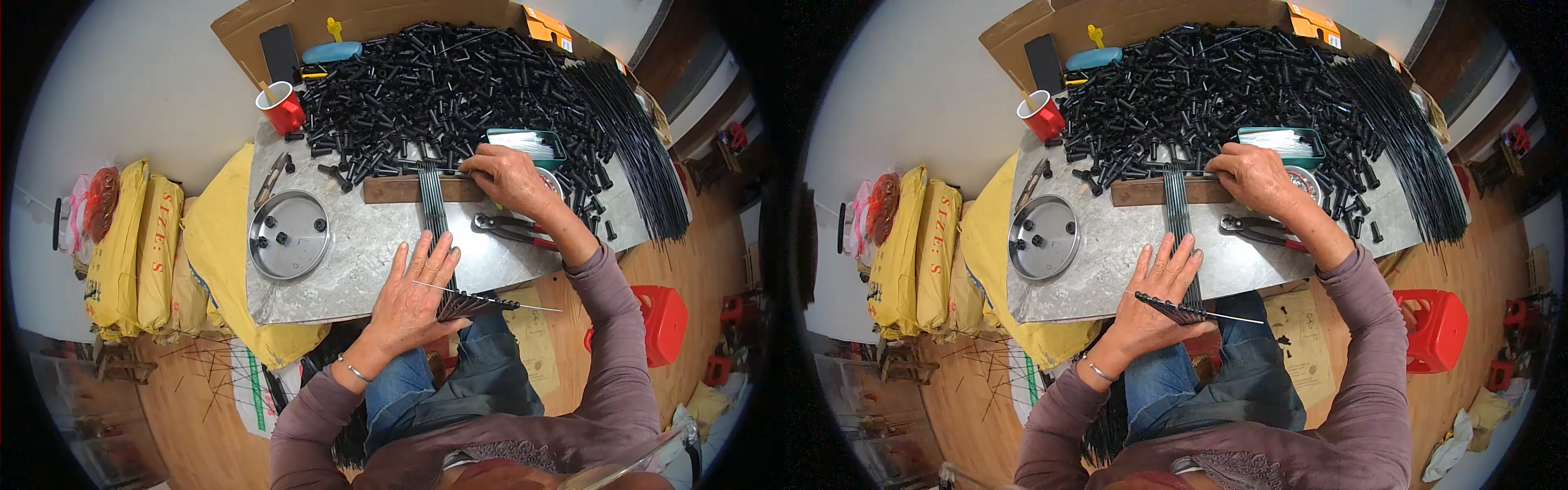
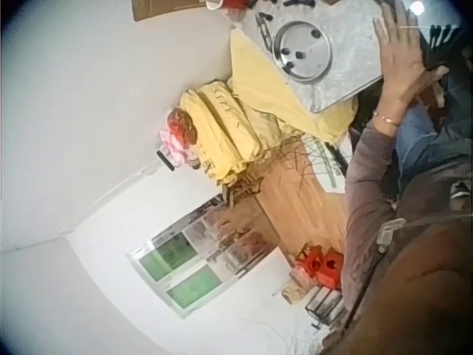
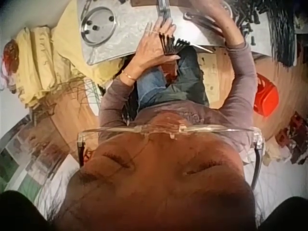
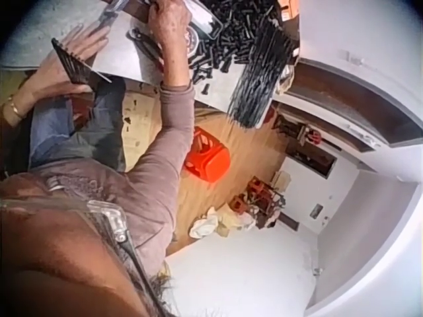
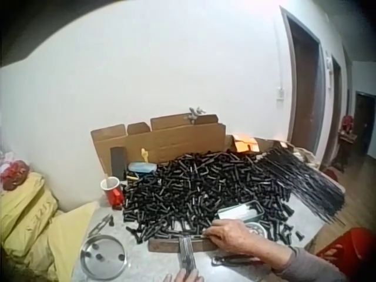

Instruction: Assembling black protective tubing onto bundles of metal rods and trimming them at a workbench.

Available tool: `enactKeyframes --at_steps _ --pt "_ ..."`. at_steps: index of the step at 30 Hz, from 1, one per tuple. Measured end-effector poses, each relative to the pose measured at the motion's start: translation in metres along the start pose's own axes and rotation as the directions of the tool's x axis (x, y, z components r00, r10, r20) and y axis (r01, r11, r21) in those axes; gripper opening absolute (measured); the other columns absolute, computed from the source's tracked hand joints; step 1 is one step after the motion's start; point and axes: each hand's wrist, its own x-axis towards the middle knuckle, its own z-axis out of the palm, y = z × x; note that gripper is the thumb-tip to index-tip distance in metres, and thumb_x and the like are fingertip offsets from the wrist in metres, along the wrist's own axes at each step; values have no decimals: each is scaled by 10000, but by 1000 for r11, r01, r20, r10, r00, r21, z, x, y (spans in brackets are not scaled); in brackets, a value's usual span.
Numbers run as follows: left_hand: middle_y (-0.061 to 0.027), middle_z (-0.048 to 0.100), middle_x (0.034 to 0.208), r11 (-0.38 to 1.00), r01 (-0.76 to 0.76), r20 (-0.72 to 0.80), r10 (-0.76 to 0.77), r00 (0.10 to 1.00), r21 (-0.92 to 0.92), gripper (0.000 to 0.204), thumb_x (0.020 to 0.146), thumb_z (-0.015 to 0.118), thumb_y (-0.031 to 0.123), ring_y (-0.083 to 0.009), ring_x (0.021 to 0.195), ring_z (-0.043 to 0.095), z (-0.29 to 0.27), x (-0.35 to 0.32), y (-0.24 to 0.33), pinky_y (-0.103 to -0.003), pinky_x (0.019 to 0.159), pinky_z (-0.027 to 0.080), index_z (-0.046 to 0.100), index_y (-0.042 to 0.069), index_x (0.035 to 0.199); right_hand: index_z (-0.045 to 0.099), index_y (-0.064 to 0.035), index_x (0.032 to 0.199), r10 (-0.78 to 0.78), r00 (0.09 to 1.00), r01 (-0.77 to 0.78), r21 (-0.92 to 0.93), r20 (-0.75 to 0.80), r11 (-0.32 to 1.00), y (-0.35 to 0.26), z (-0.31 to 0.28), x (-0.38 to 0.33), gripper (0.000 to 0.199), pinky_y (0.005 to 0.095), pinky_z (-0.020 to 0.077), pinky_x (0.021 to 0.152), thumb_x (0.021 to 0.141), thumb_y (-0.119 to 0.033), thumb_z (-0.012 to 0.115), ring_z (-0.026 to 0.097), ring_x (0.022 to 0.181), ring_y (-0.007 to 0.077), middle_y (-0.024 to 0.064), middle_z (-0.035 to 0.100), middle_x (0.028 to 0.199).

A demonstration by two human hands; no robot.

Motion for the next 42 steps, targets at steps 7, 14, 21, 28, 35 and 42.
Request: enactKeyframes --at_steps 7,14,21,28,35,42 --pt "-180 292 1513 1000 1 10 -1 1000 -3 996 632 796 520 -379 1419 230 0 0 1 -542 1134 191 400 0 1383 663 -89 814 -102 992 98 -56 -69 994 3 8 14 63 387 486 661 756 -73 645 601 781 258 46 600 793" --pt "-185 295 1510 1000 -8 4 8 1000 5 989 632 795 518 -376 1417 235 0 -1 0 -537 1135 193 406 -1 1379 599 -86 778 -136 990 131 -123 -27 984 4 10 27 83 373 447 685 739 -41 656 576 799 253 45 575 786" --pt "-180 287 1518 1000 -13 -11 14 1000 11 991 626 789 534 -369 1420 231 1 -1 -1 -527 1136 196 418 3 1377 665 -119 786 -117 991 122 -88 64 989 6 13 24 51 394 427 768 771 -78 640 586 861 230 21 609 810" --pt "-192 287 1515 1000 -27 -20 27 999 9 993 624 787 532 -384 1417 229 2 -1 -2 -537 1129 206 421 -5 1375 668 -116 788 -74 995 77 -45 68 996 -1 16 32 42 390 426 760 772 -88 641 587 881 246 42 603 826" --pt "-184 280 1514 999 -26 -9 25 1000 -22 968 654 796 482 -387 1400 250 -2 -2 0 -530 1129 218 397 -3 1392 633 -26 891 17 986 -42 153 166 987 -6 14 39 130 373 493 706 769 -62 660 631 787 281 93 641 832" --pt "-199 302 1505 999 -34 -36 34 999 0 989 635 786 526 -400 1400 260 0 -2 -2 -545 1122 218 410 -8 1377 647 -25 880 11 999 -1 234 -41 972 -9 20 40 116 372 503 703 775 -72 658 633 772 287 108 645 819"
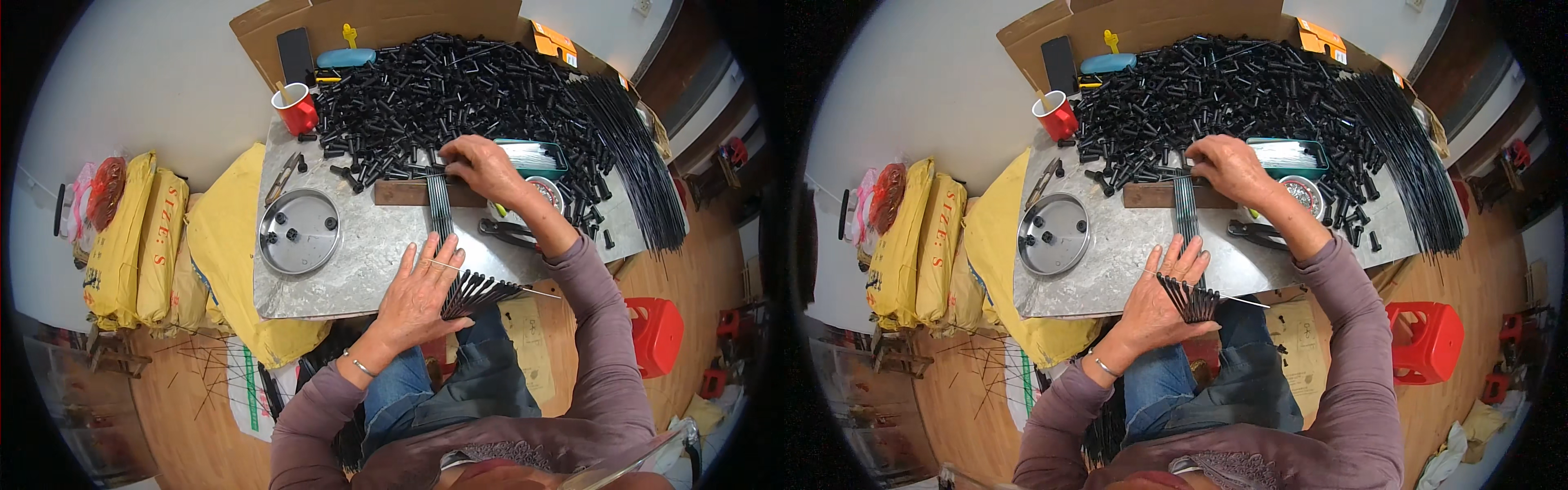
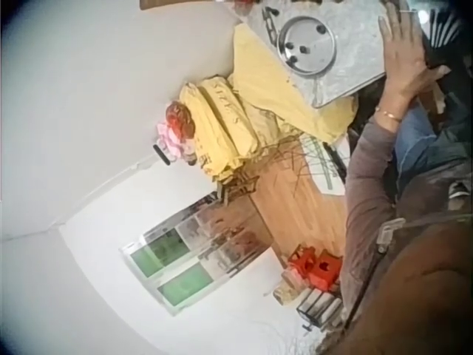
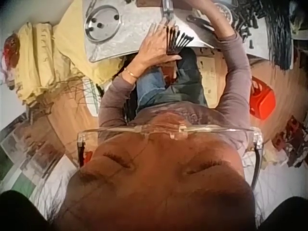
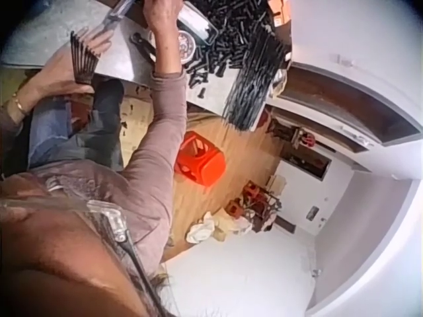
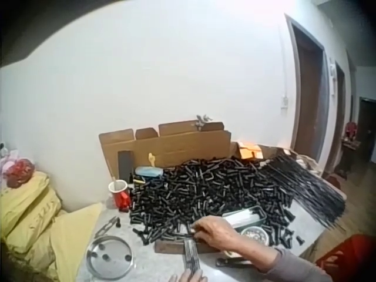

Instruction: Assembling black protective tubing onto bundles of metal rods and trimming them at a workbench.

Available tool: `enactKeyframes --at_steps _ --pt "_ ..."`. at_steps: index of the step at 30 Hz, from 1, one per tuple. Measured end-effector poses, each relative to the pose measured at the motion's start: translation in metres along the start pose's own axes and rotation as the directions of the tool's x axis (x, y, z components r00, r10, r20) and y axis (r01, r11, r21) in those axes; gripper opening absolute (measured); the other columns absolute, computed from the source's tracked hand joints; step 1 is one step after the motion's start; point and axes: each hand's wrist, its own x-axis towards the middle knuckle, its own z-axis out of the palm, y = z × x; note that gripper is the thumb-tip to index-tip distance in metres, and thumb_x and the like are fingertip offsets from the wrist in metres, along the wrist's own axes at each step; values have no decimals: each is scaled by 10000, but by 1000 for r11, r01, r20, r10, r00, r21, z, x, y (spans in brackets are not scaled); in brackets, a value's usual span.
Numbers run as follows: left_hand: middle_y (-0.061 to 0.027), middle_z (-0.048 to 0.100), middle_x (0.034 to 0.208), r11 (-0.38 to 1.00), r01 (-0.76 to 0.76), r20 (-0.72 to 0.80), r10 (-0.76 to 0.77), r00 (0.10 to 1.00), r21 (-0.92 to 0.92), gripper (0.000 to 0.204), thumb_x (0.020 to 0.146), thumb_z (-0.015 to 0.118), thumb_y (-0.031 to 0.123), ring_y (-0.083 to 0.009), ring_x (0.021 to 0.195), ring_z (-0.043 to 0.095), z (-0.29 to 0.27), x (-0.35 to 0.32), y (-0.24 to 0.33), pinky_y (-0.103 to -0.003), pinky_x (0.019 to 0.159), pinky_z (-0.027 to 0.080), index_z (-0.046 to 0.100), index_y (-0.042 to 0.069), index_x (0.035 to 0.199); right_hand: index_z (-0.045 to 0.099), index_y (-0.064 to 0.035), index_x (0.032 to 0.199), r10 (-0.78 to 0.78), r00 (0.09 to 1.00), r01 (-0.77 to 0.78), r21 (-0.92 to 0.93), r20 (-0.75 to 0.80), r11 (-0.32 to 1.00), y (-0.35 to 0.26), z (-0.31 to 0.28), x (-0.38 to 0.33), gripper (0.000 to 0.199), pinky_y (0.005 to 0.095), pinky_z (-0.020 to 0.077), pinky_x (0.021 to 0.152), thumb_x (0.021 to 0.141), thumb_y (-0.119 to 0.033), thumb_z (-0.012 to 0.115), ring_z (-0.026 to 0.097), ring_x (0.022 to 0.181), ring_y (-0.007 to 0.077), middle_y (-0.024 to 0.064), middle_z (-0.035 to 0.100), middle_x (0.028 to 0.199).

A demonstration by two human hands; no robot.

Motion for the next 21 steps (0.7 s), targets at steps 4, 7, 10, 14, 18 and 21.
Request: enactKeyframes --at_steps 4,7,10,14,18,21 --pt "-201 319 1496 1000 -8 -9 8 1000 0 991 625 799 510 -395 1398 272 0 1 0 -545 1111 235 409 -8 1373 666 -43 825 -22 998 32 -188 54 982 14 -2 -8 96 414 500 702 779 -124 640 630 770 314 112 643 783" --pt "-201 333 1489 1000 -9 -28 9 1000 0 989 611 814 489 -398 1393 281 0 -1 -1 -544 1106 241 414 -11 1365 662 -56 767 -49 998 56 -172 47 984 6 6 -6 95 427 503 695 784 -139 618 637 775 321 117 652 789" --pt "-190 323 1495 1000 -9 -8 9 1000 -13 980 613 817 480 -386 1400 266 -1 0 2 -538 1116 230 419 -11 1363 652 -33 828 -56 988 35 -148 -143 988 10 -5 -8 96 399 494 697 799 -124 638 622 787 310 108 634 808" --pt "-176 307 1504 999 -27 24 27 999 -24 977 624 810 491 -369 1410 246 -2 -2 3 -531 1128 215 419 -2 1371 690 -82 846 202 937 -292 -322 -285 901 40 -53 -20 102 366 500 713 788 -161 663 634 822 283 96 643 822" --pt "-184 331 1496 999 -33 20 33 999 -26 1035 571 841 472 -392 1401 269 -1 -7 6 -534 1122 217 400 8 1383 697 -104 804 452 892 -426 -352 -9 833 68 -69 -37 105 423 506 708 751 -194 684 641 830 282 78 656 829" --pt "-177 326 1502 999 -31 39 31 999 -18 1034 579 833 493 -386 1405 266 -2 -7 6 -527 1132 203 399 19 1389 697 -87 811 372 926 -355 -454 -55 817 65 -65 -38 101 399 488 726 762 -168 661 625 821 281 74 638 819"
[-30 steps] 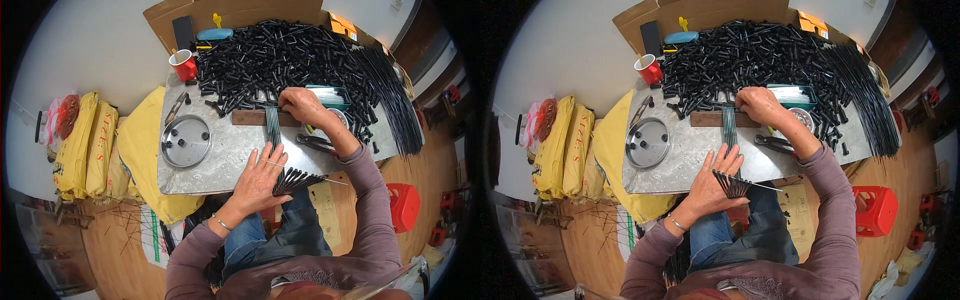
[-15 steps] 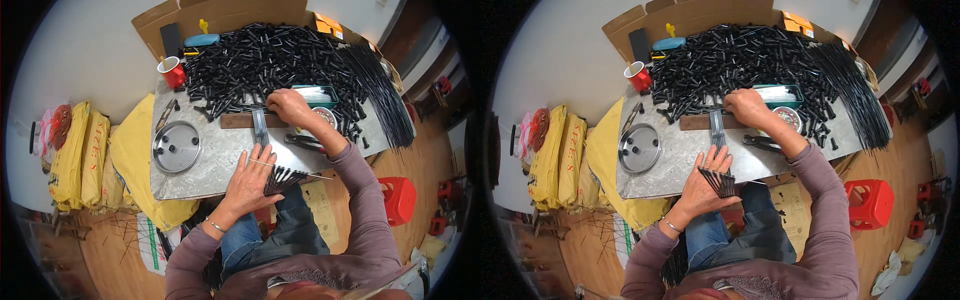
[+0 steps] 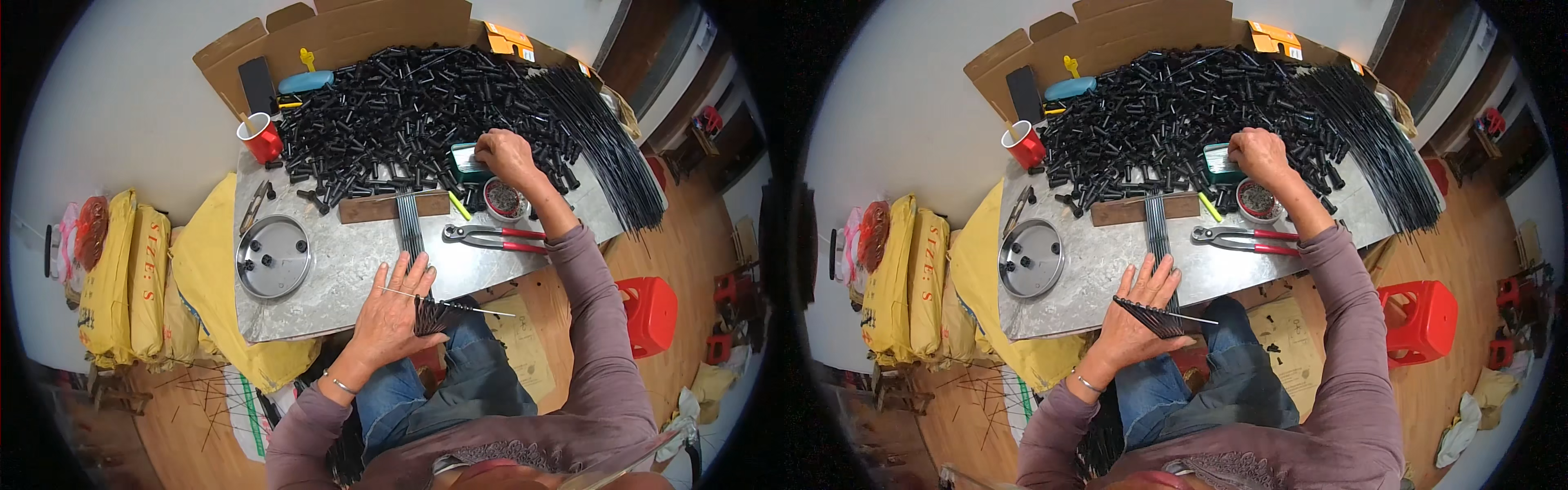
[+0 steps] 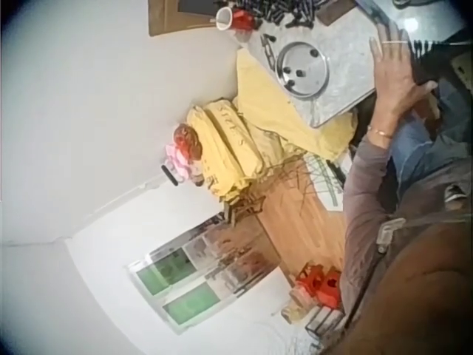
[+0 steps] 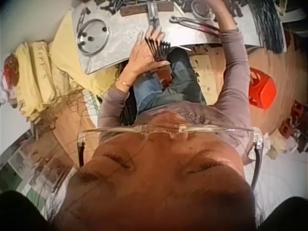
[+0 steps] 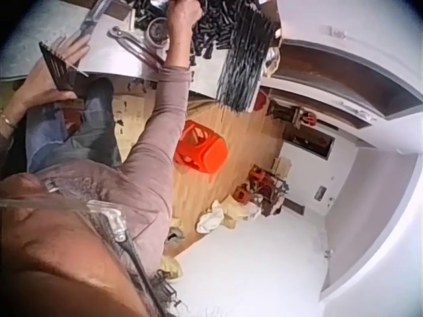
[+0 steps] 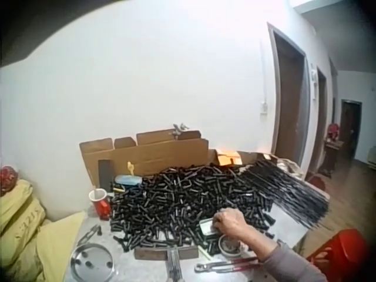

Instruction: Assembling black protective tubing onto bundles of metal rods and trimming them at a workbench.

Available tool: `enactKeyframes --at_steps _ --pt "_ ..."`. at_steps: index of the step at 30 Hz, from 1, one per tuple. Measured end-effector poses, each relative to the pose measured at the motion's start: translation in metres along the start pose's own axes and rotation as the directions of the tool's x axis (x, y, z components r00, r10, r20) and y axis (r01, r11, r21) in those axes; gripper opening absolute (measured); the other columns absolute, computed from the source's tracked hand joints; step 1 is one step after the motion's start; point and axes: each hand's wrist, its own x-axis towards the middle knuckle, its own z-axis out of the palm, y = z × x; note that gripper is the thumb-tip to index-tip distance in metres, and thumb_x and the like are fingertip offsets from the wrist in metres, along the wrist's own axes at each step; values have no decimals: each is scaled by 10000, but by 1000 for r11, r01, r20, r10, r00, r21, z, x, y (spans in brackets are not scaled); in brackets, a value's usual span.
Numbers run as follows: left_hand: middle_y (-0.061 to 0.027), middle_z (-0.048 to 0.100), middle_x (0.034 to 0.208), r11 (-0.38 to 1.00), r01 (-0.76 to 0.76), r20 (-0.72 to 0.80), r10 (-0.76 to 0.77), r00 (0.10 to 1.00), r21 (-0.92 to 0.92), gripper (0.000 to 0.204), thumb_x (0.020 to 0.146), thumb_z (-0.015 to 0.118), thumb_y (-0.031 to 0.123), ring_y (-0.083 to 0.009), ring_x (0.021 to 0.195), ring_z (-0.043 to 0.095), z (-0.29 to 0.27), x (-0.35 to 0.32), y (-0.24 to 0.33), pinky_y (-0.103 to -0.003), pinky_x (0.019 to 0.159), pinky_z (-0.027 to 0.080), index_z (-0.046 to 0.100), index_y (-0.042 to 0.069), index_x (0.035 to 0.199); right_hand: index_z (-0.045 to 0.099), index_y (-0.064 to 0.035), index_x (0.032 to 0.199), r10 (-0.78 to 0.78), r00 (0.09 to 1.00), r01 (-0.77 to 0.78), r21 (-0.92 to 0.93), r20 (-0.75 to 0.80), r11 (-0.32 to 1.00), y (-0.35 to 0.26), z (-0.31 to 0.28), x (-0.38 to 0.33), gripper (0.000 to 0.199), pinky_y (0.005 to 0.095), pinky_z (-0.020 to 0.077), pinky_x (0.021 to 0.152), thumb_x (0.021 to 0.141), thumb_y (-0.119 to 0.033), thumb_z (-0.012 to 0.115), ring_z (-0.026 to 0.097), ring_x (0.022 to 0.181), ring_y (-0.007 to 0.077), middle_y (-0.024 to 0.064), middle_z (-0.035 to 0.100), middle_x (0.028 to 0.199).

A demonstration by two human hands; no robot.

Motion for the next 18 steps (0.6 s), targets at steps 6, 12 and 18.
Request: enactKeyframes --at_steps 6,12,18 --pt "-169 321 1508 1000 1 29 -1 1000 17 1027 595 820 527 -370 1409 267 -2 0 1 -517 1143 188 401 26 1388 689 -84 788 -59 994 59 -3 -96 998 12 -9 0 82 397 495 698 740 -139 651 624 815 283 77 636 822" --pt "-170 321 1506 1000 5 32 -6 999 19 1030 587 823 524 -369 1408 269 0 2 2 -516 1143 191 406 24 1385 670 -76 812 -63 974 56 -41 -217 998 -4 -11 -5 63 385 500 685 773 -117 645 633 804 281 79 646 842" --pt "-178 301 1505 1000 -1 43 0 999 29 974 637 788 525 -379 1401 251 0 -1 -1 -527 1134 206 414 23 1384 686 -88 899 -332 943 323 294 -18 899 -60 4 -20 118 399 511 729 813 -121 613 636 838 312 95 656 859"
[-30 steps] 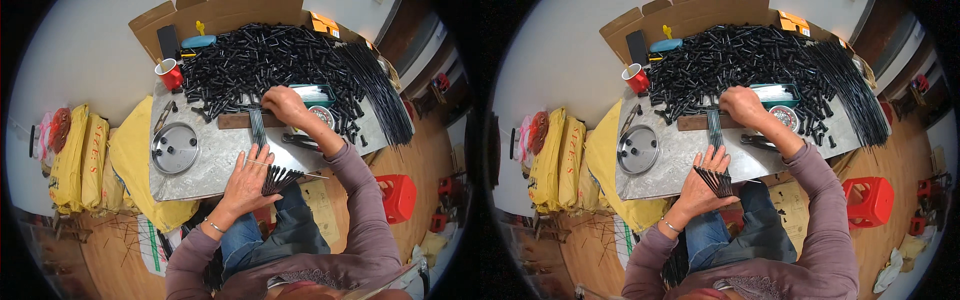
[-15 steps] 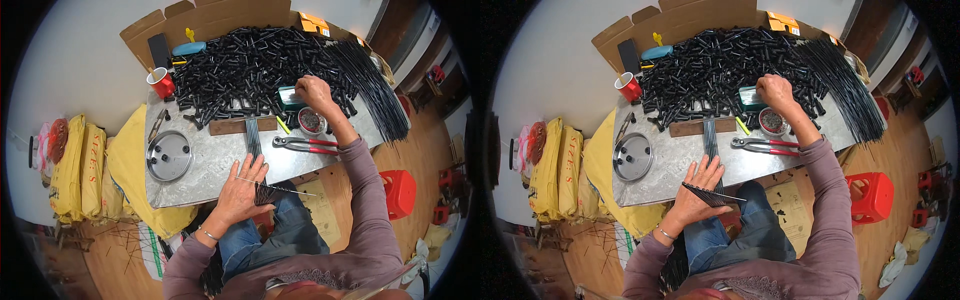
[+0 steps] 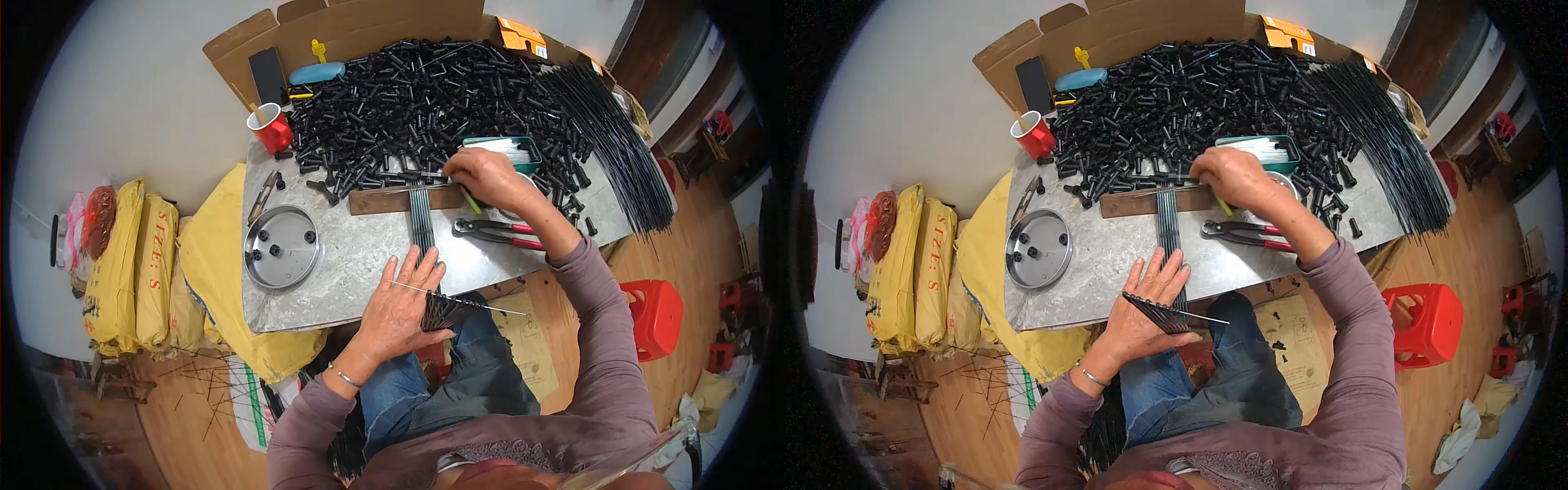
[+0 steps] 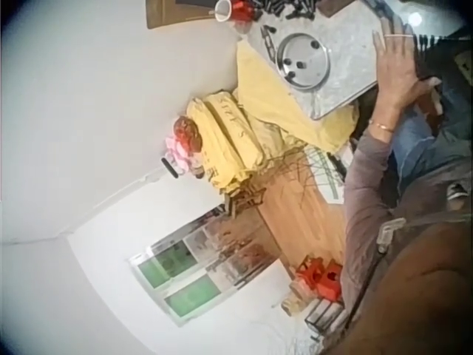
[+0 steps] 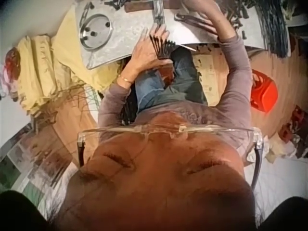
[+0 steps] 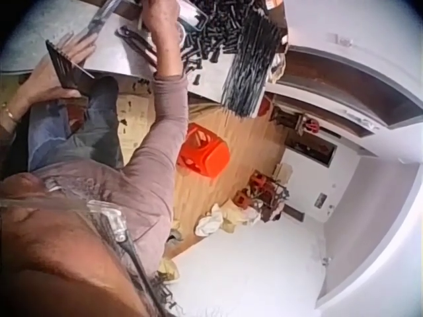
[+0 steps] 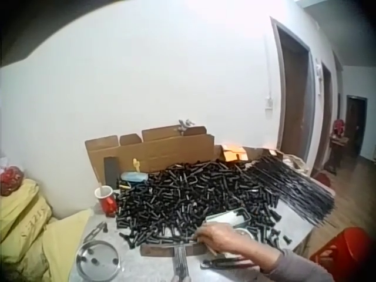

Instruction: Assembling black protective tubing onto bundles of metal rods and trimming them at a workbench.

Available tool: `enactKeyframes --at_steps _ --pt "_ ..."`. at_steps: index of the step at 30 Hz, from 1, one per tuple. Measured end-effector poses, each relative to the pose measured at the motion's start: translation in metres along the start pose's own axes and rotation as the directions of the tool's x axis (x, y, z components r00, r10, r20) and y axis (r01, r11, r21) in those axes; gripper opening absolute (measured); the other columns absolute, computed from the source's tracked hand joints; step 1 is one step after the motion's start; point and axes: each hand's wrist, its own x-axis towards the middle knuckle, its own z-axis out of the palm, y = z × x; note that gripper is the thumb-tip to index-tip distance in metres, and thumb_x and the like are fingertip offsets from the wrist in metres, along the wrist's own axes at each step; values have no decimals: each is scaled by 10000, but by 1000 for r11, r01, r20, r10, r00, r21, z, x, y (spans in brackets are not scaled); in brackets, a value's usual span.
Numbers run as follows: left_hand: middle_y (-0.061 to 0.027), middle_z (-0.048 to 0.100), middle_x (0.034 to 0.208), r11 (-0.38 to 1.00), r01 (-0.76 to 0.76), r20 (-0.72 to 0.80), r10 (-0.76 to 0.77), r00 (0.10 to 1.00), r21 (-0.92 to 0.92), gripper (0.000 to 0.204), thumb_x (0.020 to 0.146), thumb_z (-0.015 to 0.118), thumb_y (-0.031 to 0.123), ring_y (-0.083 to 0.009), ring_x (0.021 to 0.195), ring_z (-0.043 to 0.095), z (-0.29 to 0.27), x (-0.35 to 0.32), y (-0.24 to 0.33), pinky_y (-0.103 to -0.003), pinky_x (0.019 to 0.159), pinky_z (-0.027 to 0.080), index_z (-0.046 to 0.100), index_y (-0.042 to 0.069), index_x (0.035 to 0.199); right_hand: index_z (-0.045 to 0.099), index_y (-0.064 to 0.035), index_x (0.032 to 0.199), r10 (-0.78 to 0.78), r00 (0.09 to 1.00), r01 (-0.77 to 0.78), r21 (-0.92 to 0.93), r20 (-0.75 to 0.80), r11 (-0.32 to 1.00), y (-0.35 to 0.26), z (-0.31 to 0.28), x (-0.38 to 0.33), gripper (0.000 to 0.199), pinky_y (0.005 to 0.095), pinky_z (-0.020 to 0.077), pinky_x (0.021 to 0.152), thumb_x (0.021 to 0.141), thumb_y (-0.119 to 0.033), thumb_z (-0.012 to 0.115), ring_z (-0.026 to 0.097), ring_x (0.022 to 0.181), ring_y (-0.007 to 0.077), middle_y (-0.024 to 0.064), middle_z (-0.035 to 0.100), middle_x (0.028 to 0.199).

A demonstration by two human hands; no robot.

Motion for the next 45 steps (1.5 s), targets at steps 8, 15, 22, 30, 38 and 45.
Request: enactKeyframes --at_steps 8,15,22,30,38,45 --pt "-180 297 1507 1000 2 -4 -2 1000 -20 981 628 802 502 -374 1404 249 -1 1 1 -526 1137 201 404 26 1387 704 -76 876 49 998 -48 -40 46 998 -5 -4 -7 135 401 511 717 806 -99 590 637 816 305 83 656 855" --pt "-178 294 1511 1000 12 -1 -12 1000 -19 971 633 799 498 -367 1408 247 -1 0 1 -521 1139 199 408 25 1386 707 -77 882 41 998 -41 -20 38 999 -8 -3 -6 141 401 509 710 810 -95 588 636 810 299 78 651 841" --pt "-179 293 1511 1000 14 0 -14 1000 -23 976 628 802 500 -365 1412 239 -1 0 1 -521 1140 195 410 25 1385 707 -83 884 48 998 -46 -30 49 998 -9 -2 -6 139 401 507 710 810 -104 593 637 810 294 77 651 841" --pt "-183 289 1511 1000 9 4 -9 1000 -9 984 636 793 511 -366 1412 236 -1 0 1 -521 1142 192 398 22 1393 707 -90 899 85 995 -83 -39 49 996 -10 -5 -8 155 401 508 723 802 -106 586 636 820 295 76 653 859" --pt "-181 282 1514 1000 8 11 -8 1000 -5 993 640 788 525 -364 1415 232 0 0 0 -521 1143 193 391 24 1400 707 -90 906 90 993 -86 -47 81 995 -10 -4 -6 160 396 506 739 807 -105 582 635 835 290 75 652 879" --pt "-178 285 1514 1000 12 6 -12 1000 -8 996 639 791 522 -365 1413 238 -1 0 1 -516 1145 194 388 26 1404 702 -79 931 72 996 -71 -27 50 997 -13 -3 -5 140 374 504 692 826 -84 610 634 775 274 81 654 839"
